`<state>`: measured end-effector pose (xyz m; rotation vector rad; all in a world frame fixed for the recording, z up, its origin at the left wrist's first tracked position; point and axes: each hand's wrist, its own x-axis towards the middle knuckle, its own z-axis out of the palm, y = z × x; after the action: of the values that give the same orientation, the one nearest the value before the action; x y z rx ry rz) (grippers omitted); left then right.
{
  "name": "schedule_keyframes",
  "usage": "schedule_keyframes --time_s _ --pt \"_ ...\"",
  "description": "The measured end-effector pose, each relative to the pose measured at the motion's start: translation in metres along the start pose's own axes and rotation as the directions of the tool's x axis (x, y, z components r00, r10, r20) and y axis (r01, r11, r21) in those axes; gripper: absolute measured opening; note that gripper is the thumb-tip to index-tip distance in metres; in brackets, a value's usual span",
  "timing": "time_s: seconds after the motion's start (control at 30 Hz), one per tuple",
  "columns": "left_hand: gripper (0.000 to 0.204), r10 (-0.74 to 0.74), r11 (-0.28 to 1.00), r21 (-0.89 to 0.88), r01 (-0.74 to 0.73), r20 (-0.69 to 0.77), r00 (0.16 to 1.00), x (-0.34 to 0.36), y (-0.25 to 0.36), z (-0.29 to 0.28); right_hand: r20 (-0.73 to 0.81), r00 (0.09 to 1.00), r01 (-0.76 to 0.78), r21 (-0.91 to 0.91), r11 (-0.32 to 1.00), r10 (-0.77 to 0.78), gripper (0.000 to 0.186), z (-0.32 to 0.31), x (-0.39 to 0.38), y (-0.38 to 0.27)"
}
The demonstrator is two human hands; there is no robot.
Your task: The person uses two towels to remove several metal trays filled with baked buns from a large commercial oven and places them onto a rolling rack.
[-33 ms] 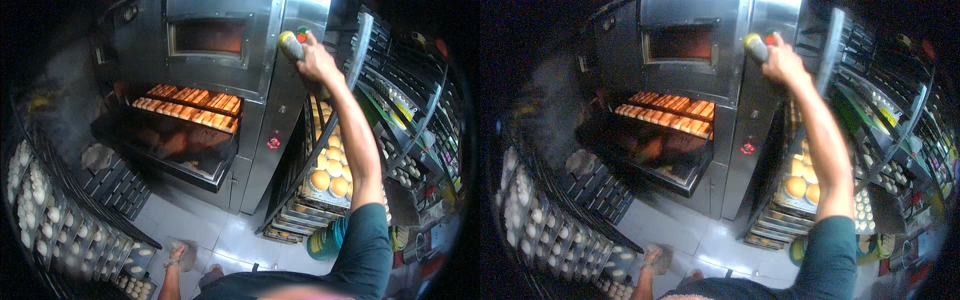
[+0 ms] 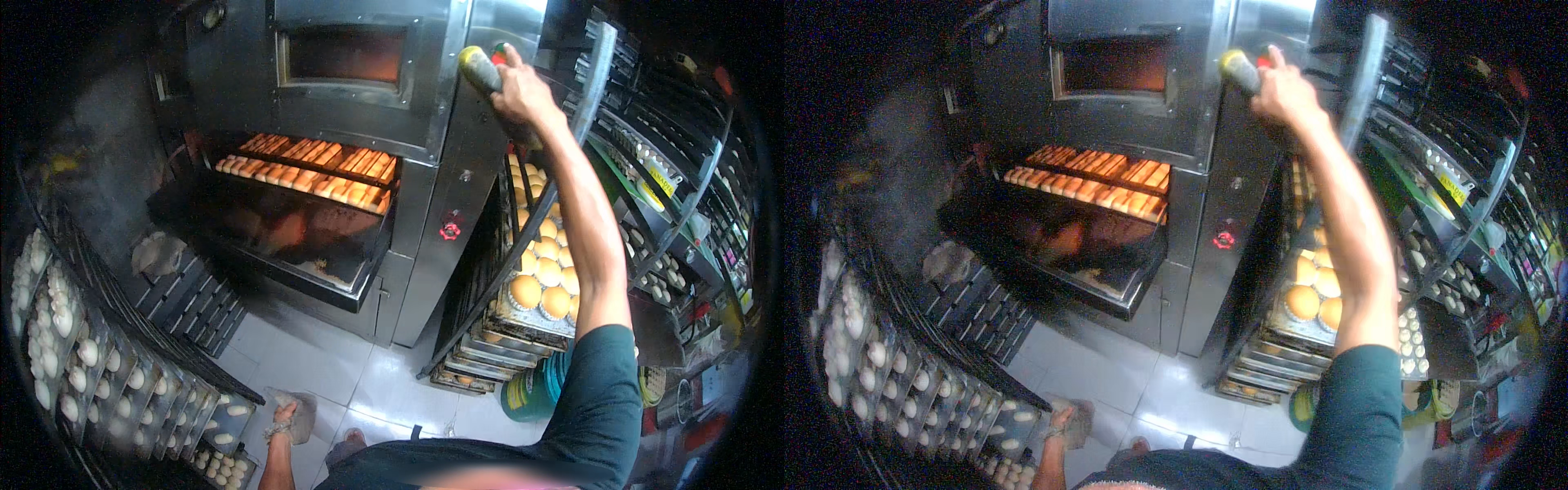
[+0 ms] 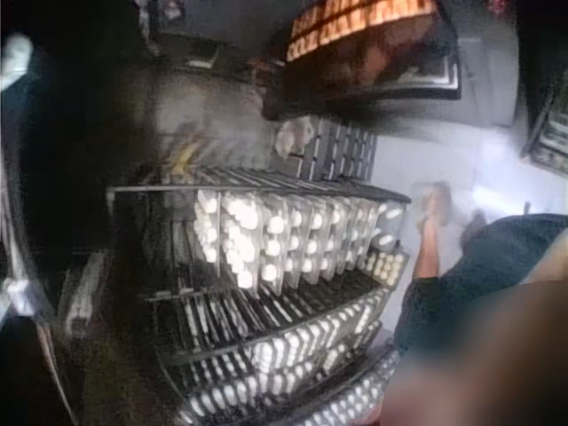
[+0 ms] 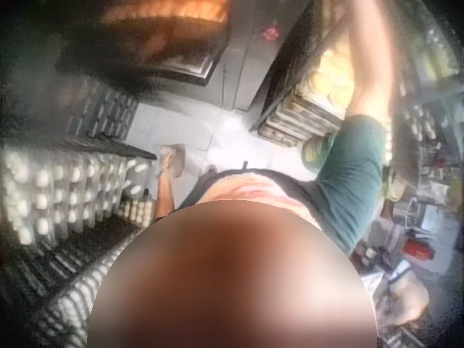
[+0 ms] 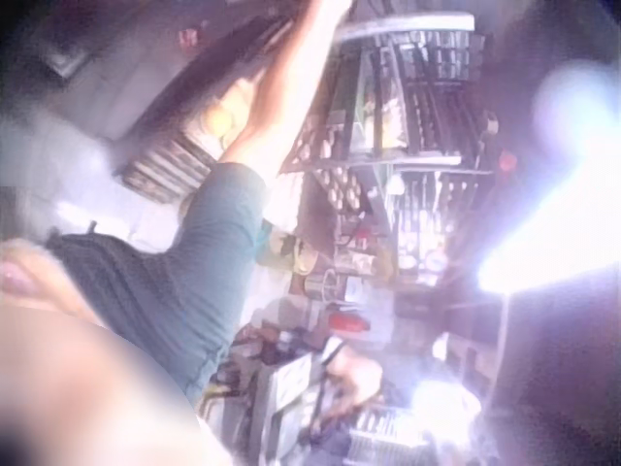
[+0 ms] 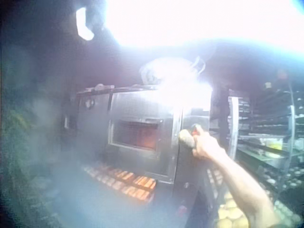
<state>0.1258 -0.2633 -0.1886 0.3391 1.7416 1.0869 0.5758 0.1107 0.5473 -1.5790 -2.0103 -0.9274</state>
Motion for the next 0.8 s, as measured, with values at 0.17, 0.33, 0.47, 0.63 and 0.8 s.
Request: schedule_keyframes --time_s 0.17,0.33,0.47,0.63,0.8 --pt "0.067 -0.080 0.977 -0.196 0.078 0.000 0.997 -0.004 -0.019 -0.053 0.095 0.995 -0.037 -0.077 0.996 0.044 0.051 0.015 0.031 -0.015" --pt "0.057 -0.124 0.967 -0.199 0.159 0.178 0.976 0.015 0.036 0.003 0.063 0.992 0.115 -0.159 0.981 -0.106 0.048 0.029 0.038 0.012" --pt "0.051 -0.016 0.940 -0.323 0.111 0.282 0.959 -0.026 0.111 0.044 -0.221 0.945 0.189 -0.228 0.955 -0.240 0.042 0.040 0.039 0.010" --pt "0.049 -0.072 0.970 -0.206 0.133 0.281 0.957 0.003 0.130 0.051 -0.193 0.941 -0.157 0.480 0.863 0.278 0.043 0.004 0.026 -0.022" --pt "0.052 -0.097 0.967 -0.206 0.149 0.246 0.964 0.038 0.118 0.048 -0.177 0.932 -0.211 0.443 0.871 0.315 0.043 -0.005 0.012 -0.036"
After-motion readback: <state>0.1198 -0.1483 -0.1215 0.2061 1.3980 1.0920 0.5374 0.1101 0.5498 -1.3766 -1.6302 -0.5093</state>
